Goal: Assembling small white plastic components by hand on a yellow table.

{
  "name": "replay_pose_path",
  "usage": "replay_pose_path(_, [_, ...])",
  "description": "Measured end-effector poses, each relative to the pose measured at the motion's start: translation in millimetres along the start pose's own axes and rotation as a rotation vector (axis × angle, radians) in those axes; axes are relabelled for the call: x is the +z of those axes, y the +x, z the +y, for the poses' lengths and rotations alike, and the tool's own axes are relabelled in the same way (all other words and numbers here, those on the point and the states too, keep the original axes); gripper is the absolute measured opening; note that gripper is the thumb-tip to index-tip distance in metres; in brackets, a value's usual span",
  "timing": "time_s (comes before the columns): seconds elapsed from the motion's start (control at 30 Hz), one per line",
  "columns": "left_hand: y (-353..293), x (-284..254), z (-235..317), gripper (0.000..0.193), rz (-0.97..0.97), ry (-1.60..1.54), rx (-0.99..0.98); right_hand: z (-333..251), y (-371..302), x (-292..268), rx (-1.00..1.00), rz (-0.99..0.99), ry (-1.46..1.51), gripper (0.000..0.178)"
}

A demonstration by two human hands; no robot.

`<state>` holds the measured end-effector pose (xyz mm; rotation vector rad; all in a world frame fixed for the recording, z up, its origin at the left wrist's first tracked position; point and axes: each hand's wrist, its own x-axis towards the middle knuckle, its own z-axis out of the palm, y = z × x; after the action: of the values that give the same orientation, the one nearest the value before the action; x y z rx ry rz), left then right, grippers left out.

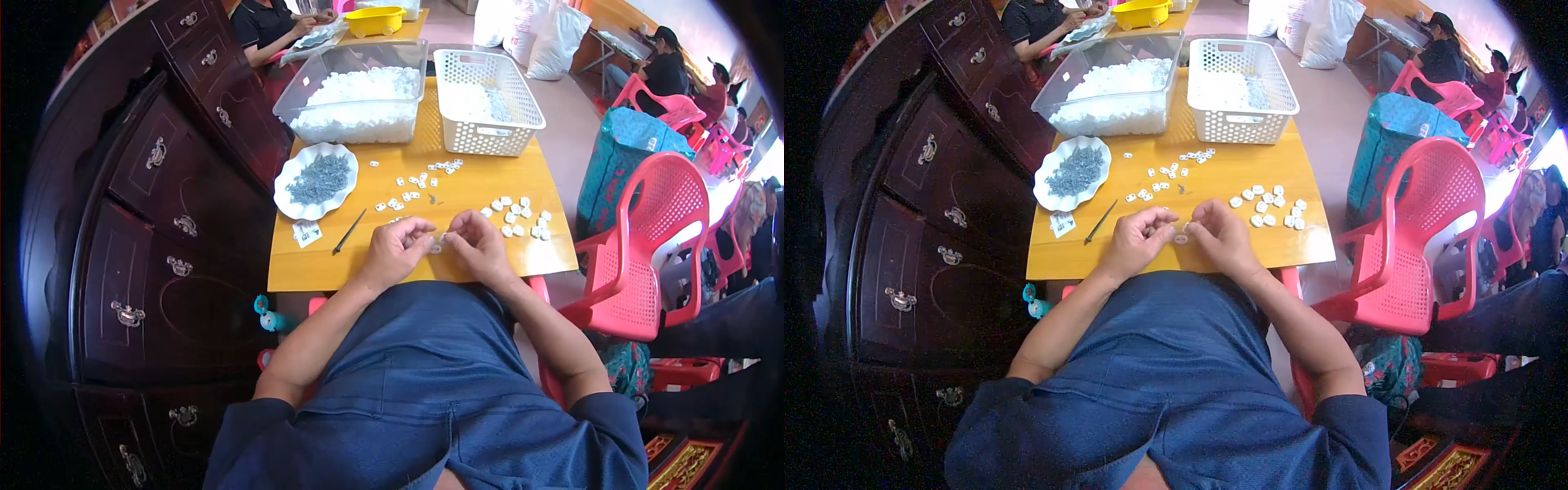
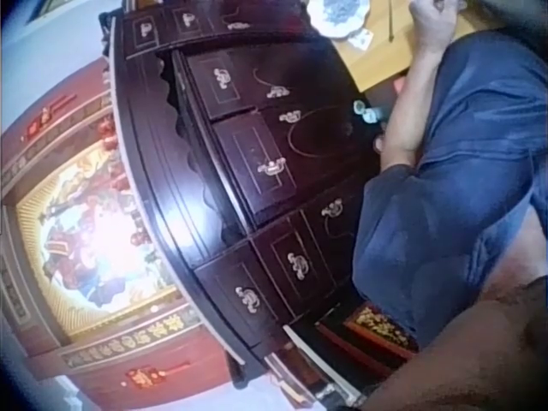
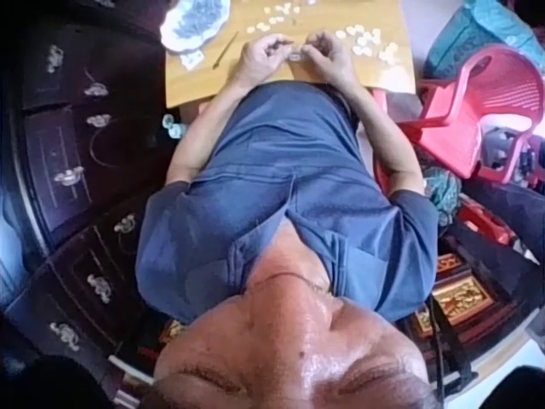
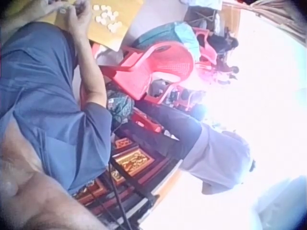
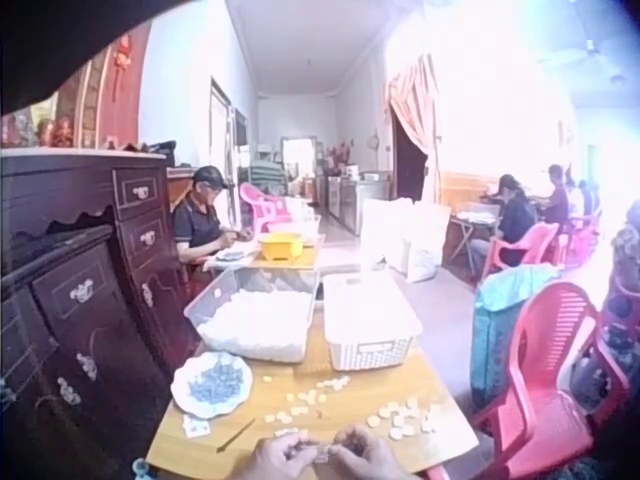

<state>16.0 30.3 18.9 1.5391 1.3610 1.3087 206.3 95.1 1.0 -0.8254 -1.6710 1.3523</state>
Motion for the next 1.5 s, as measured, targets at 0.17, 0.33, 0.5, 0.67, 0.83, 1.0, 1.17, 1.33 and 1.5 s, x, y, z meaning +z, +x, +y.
replay_pose_path(0.17, [1, -2, -9, 0.017, 0.077, 0.038, 0.034, 1, 8, -15, 0.015, 0.051, 0.014, 0.013])
replay_pose_path(0.33, [-1, 2, 2, 0.017, 0.001, 0.220, 0.066, -5, 10, -21, 0.063, 0.072, 0.104, 0.013])
replay_pose_path(0.5, [0, 5, 2, 0.021, -0.079, 0.426, 0.253, -4, 10, -20, 0.051, 0.073, 0.138, 0.013])
replay_pose_path(0.67, [0, 4, 3, 0.018, -0.146, 0.540, 0.286, -4, 10, -20, 0.068, 0.074, 0.137, 0.014])
replay_pose_path(0.83, [-1, 6, 5, 0.019, -0.097, 0.517, 0.265, -3, 11, -20, 0.048, 0.080, 0.151, 0.013])
replay_pose_path(1.0, [3, 4, 14, 0.022, -0.204, 0.482, 0.340, -2, 11, -21, 0.054, 0.116, 0.082, 0.014])
replay_pose_path(1.17, [9, 8, 23, 0.020, -0.371, 0.478, 0.376, -2, 12, -22, 0.059, 0.135, 0.095, 0.014])
replay_pose_path(1.33, [15, 12, 19, 0.015, -0.491, 0.592, 0.381, 1, 13, -23, 0.046, 0.144, 0.113, 0.015])
replay_pose_path(1.5, [16, 15, 14, 0.014, -0.441, 0.567, 0.411, 1, 13, -23, 0.050, 0.140, 0.125, 0.015])
